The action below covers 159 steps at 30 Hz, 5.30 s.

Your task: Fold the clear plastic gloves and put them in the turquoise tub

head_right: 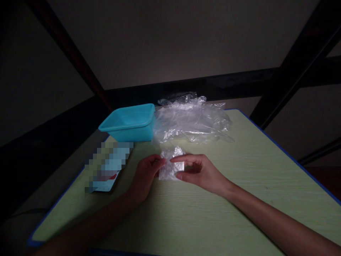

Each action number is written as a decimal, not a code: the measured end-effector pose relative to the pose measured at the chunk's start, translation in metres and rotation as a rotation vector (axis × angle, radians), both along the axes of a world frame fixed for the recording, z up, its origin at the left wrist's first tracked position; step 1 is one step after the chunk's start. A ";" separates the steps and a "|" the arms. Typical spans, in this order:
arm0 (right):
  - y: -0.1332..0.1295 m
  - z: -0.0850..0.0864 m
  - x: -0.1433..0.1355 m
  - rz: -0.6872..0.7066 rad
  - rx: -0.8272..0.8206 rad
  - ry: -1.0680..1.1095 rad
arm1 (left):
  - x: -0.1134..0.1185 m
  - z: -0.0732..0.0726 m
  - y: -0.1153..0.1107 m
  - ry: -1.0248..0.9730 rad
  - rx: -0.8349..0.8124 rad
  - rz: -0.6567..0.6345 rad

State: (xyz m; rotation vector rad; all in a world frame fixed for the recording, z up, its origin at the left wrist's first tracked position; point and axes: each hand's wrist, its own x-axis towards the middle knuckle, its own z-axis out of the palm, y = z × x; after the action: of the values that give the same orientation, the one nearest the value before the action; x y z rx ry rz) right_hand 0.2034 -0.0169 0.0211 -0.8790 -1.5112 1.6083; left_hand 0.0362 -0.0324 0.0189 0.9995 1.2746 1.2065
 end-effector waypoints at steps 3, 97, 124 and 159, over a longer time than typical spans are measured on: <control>-0.001 0.000 0.000 0.023 -0.007 -0.011 | 0.000 0.000 0.000 0.011 -0.001 -0.016; 0.007 -0.017 -0.005 -0.083 -0.054 -0.237 | -0.069 0.027 0.060 -0.823 0.074 0.308; 0.013 -0.003 -0.008 -0.099 0.130 -0.332 | -0.055 0.008 0.048 -0.682 0.110 0.467; 0.157 0.121 -0.166 0.590 0.811 -1.218 | -0.054 0.000 0.048 -0.605 0.061 0.416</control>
State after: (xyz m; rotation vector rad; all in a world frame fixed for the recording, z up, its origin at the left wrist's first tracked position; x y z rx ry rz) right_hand 0.0377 0.1400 0.1426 -0.9842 -3.1621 0.4658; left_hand -0.0180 0.0159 0.0192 0.3532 0.9783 1.7117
